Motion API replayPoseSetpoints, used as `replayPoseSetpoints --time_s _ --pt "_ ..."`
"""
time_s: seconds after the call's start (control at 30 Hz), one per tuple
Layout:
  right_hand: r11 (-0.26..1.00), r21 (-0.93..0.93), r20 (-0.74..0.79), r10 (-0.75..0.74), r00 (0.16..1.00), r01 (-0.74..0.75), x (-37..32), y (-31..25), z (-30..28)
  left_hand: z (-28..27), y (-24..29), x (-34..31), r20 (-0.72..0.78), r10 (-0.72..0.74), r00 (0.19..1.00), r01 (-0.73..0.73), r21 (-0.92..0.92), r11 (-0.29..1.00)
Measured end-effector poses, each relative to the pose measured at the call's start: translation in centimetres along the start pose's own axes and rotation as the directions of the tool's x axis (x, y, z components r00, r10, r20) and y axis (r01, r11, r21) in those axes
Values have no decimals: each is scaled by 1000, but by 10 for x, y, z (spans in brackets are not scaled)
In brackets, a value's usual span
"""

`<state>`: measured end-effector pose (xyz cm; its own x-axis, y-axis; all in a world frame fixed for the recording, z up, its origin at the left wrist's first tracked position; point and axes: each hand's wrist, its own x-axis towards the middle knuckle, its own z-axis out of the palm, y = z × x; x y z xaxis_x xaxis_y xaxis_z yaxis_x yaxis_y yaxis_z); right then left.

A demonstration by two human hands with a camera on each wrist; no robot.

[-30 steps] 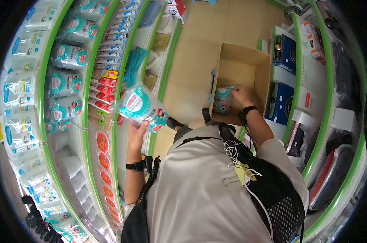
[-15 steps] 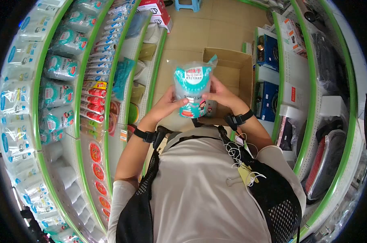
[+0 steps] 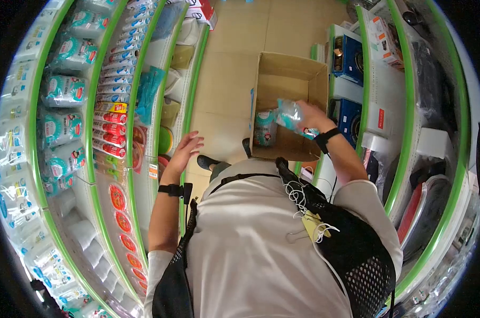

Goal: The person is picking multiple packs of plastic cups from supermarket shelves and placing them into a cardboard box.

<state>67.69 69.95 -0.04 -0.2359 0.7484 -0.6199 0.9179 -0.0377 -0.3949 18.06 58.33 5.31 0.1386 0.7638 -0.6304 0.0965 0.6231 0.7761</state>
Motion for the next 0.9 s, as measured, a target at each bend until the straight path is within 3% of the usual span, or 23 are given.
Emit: replayPoseSetpoints --time_s 0.03,0.07,0.13,0.27,0.33,0.37,0.43,0.47,0.57,0.63,0.67,0.7,0.73,0.77,0.8,0.83,0.9 --pt "988 -119 35 -99 994 103 5 -2 8 -6 -12 -6 -27 -42 999 41 -66 997" --pt "973 -223 103 -35 994 57 13 -6 17 -13 -25 -12 -51 -88 995 81 -131 988" --pt "972 -217 268 -26 963 86 38 6 44 -27 -52 -25 -91 -130 987 111 -192 975" --pt "957 -254 351 -43 935 140 70 17 88 -42 -79 -57 -241 -255 936 167 -334 928" --pt "948 -307 510 92 855 81 85 13 100 -49 -92 -72 -275 -275 921 172 -346 922" --pt "947 -308 520 87 850 92 88 13 107 -53 -101 -78 -295 -293 909 179 -359 916" --pt "895 -374 420 -72 905 245 89 22 120 -59 -118 -91 -327 -315 891 180 -383 906" --pt "892 -373 429 -79 900 256 92 30 128 -60 -124 -96 -335 -322 886 181 -389 903" --pt "941 -269 381 -89 920 203 88 37 138 -69 -147 -110 -376 -381 844 247 -358 900" --pt "931 -322 285 -77 955 171 47 -3 102 -79 -175 -120 -368 -383 847 304 -254 918" --pt "948 -301 284 -19 959 107 46 -6 111 -84 -186 -122 -355 -394 848 307 -278 910" --pt "958 -279 287 18 958 66 52 6 123 -85 -191 -126 -361 -402 841 300 -307 903" --pt "992 -121 250 50 967 -20 87 62 178 -79 -179 -134 -366 -379 850 292 -273 917" --pt "977 -207 287 18 958 43 73 39 159 -86 -189 -137 -334 -367 868 265 -313 912" --pt "991 -76 242 -92 966 114 76 37 155 -89 -184 -137 -340 -393 854 298 -299 907" --pt "947 -288 213 -79 974 140 82 41 159 -93 -183 -136 -343 -382 858 286 -298 911" --pt "998 -40 142 -47 989 53 78 34 143 -95 -156 -143 -419 -305 855 192 -292 937"
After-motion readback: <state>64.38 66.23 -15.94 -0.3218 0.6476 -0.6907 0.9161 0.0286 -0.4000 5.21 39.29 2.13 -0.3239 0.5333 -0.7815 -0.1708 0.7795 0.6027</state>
